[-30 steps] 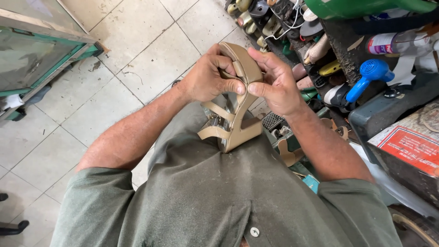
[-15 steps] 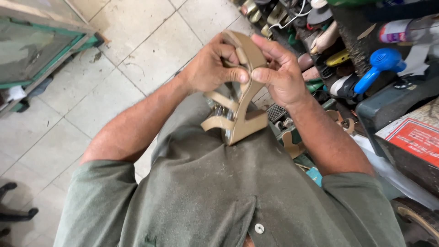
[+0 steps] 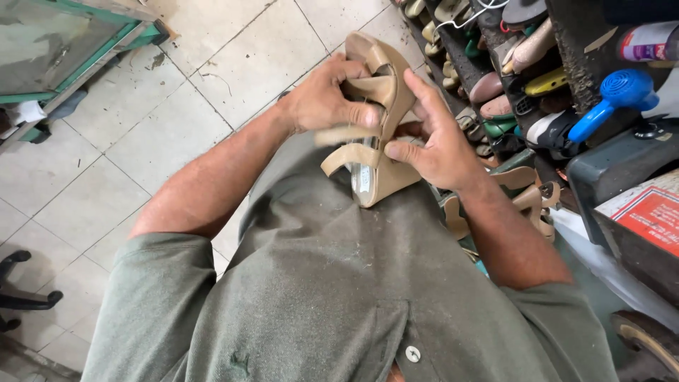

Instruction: Repairing a high-heeled sandal by heating the adhesive with a heat gun and manually pressing the straps into place.

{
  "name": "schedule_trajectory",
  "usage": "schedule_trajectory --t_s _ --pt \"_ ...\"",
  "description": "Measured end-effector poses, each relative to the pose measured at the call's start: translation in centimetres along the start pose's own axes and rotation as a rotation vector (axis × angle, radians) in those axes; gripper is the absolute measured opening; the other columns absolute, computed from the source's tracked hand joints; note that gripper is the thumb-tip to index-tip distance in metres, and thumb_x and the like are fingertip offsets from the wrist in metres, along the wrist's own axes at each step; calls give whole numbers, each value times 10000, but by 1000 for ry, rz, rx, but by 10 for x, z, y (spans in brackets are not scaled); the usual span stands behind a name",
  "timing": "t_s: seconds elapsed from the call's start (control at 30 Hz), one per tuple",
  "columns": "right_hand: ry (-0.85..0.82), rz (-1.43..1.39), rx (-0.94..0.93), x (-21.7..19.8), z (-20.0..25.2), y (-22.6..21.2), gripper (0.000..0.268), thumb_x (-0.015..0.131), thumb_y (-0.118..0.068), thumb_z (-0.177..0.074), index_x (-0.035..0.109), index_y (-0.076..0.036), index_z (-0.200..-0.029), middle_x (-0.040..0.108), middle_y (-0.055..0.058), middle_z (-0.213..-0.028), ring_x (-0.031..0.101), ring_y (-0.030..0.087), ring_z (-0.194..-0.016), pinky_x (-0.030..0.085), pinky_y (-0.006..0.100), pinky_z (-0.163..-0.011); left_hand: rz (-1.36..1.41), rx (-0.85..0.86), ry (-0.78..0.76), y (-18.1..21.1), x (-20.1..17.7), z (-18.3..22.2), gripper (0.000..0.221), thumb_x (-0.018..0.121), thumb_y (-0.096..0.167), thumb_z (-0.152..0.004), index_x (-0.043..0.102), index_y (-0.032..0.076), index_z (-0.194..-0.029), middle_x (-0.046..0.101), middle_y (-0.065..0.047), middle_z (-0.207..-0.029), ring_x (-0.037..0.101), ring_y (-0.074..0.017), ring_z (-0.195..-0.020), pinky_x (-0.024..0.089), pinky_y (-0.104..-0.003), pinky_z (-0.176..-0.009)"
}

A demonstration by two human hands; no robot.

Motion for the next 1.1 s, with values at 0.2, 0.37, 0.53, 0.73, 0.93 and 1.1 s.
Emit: schedule_trajectory --t_s 0.2,0.37,0.53,0.73,0.93,1.1 --pt "94 -122 -149 3 -4 17 824 769 -250 -936 253 -68 -1553 513 190 -1468 516 267 -1376 499 371 -1125 -122 -140 -43 17 -4 4 626 866 674 -583 631 219 -943 464 -28 -1076 451 -168 -1090 428 -292 -945" --pt "140 -202 -41 5 -16 4 826 852 -217 -784 328 -136 -1417 542 121 -1289 575 229 -1158 527 341 -1016 -136 25 5 7 3 1 617 941 592 -618 592 140 -852 441 8 -889 431 -147 -875 372 -288 -740" --pt "104 -262 69 4 -20 -4 917 841 -2 -725 279 -136 -1437 582 139 -1240 629 213 -1043 606 317 -887 -140 115 41 13 1 -1 739 912 673 -577 529 78 -790 397 41 -775 362 -115 -712 288 -279 -588" --pt "62 85 -37 12 7 -16 937 719 -395 -908 145 -11 -1542 437 251 -1488 564 351 -1326 598 402 -945 -189 3 41 18 -6 9 683 880 651 -638 657 158 -1055 396 -88 -1143 423 -233 -1156 433 -340 -962" --pt "-50 378 -128 25 18 0 1230 837 -584 -683 233 13 -1573 332 260 -1636 352 371 -1536 281 467 -1276 -121 -384 123 13 -11 14 523 876 575 -719 632 167 -937 630 86 -794 554 -41 -709 441 -246 -599" --pt "210 -76 -142 -24 -13 26 730 828 -103 -811 469 17 -1435 614 149 -1359 589 207 -1242 510 338 -1095 -375 -455 411 38 -50 17 734 412 683 -928 406 128 -1408 573 -196 -1362 670 -275 -976 492 -468 -840"
Point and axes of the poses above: each hand's wrist, its own z-axis away from the middle knuckle, its own x-axis out of the palm, y = z × x, the point moved 3 cm from there along -z, towards the middle knuckle
